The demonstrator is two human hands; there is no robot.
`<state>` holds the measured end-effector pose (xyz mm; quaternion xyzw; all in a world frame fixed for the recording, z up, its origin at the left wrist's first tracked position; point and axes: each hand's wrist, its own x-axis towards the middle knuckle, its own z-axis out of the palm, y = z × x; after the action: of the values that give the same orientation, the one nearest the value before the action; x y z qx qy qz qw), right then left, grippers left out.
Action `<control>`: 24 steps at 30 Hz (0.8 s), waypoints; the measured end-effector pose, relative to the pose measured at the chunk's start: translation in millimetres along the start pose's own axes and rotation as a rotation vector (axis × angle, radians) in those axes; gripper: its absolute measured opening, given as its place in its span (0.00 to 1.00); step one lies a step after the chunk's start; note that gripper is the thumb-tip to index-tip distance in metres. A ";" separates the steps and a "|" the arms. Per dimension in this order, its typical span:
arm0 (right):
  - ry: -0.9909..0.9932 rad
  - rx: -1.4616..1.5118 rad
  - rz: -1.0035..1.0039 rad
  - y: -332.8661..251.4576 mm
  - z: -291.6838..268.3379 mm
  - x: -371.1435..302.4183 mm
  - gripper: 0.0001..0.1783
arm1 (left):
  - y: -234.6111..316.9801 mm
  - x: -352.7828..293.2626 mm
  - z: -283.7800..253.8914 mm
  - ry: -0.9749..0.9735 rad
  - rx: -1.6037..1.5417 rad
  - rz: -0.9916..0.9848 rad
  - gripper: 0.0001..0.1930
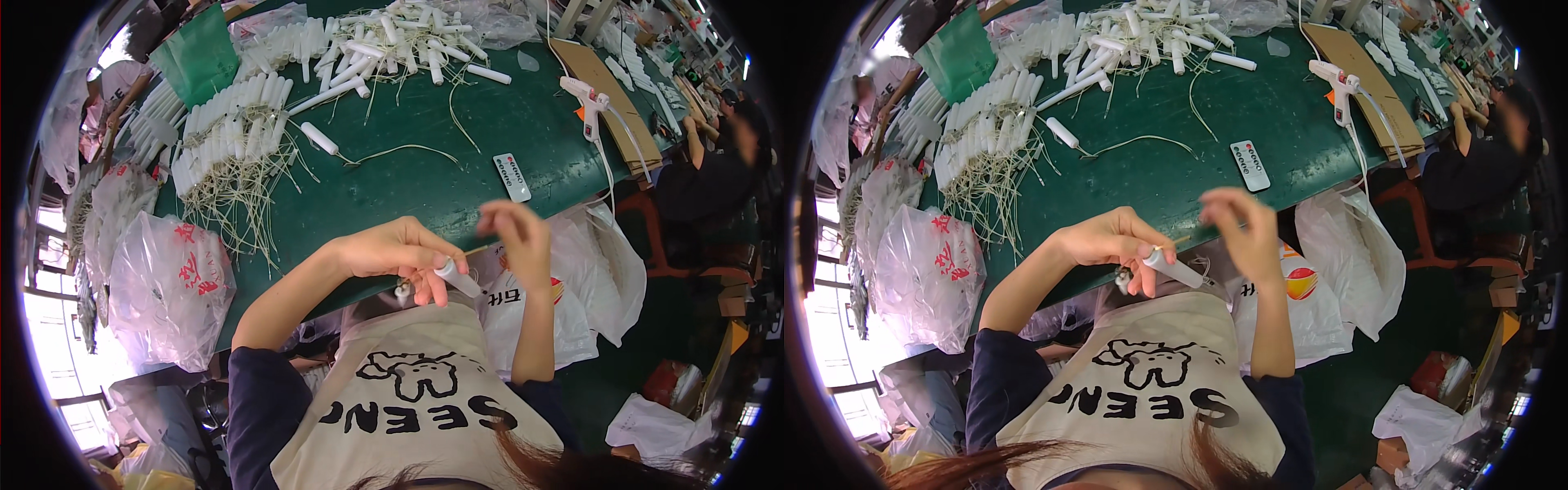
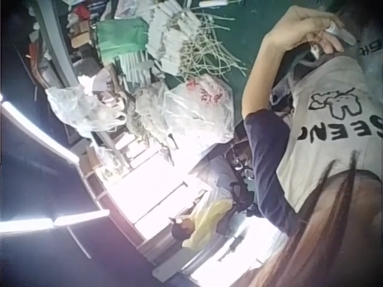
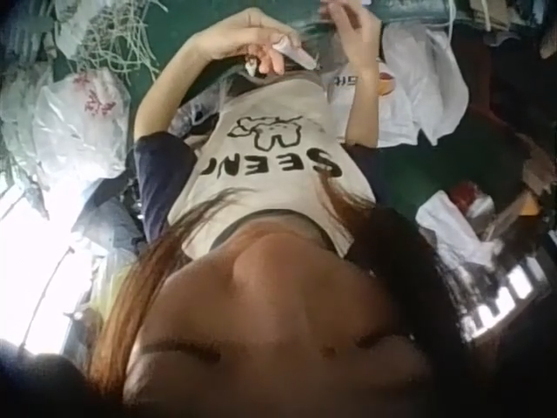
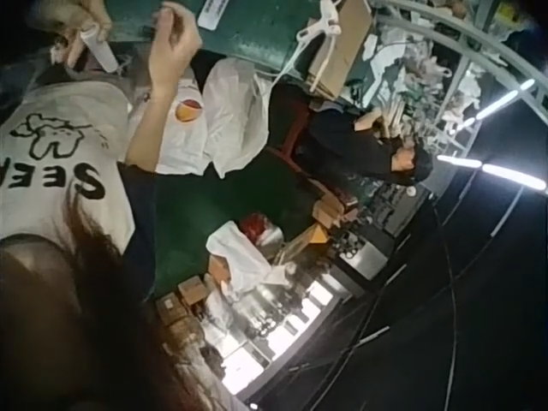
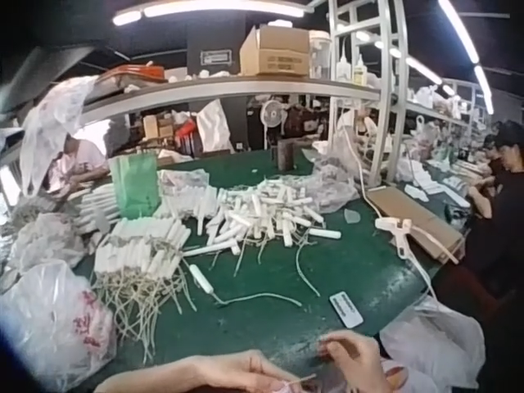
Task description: Assembling small white cylindrical components by inserting wires and sealing them using a lighter.
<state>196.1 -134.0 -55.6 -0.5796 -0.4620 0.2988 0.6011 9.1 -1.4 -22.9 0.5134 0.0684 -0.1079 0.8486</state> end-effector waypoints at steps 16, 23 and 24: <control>0.414 -1.135 0.089 64.9 -18.5 69.8 0.28 | -2.6 -5.9 14.1 -0.003 0.223 -0.136 0.17; 0.281 -0.607 -0.055 52.5 -39.5 53.8 0.27 | -4.9 -9.5 8.0 0.079 0.197 -0.104 0.17; 0.215 -0.401 0.037 41.0 -40.6 48.8 0.26 | -4.0 -10.9 6.6 0.128 0.169 -0.088 0.15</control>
<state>259.2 -101.2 -81.3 -0.7244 -0.4347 0.1488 0.5139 -2.5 -7.8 -20.8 0.5853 0.1356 -0.1176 0.7907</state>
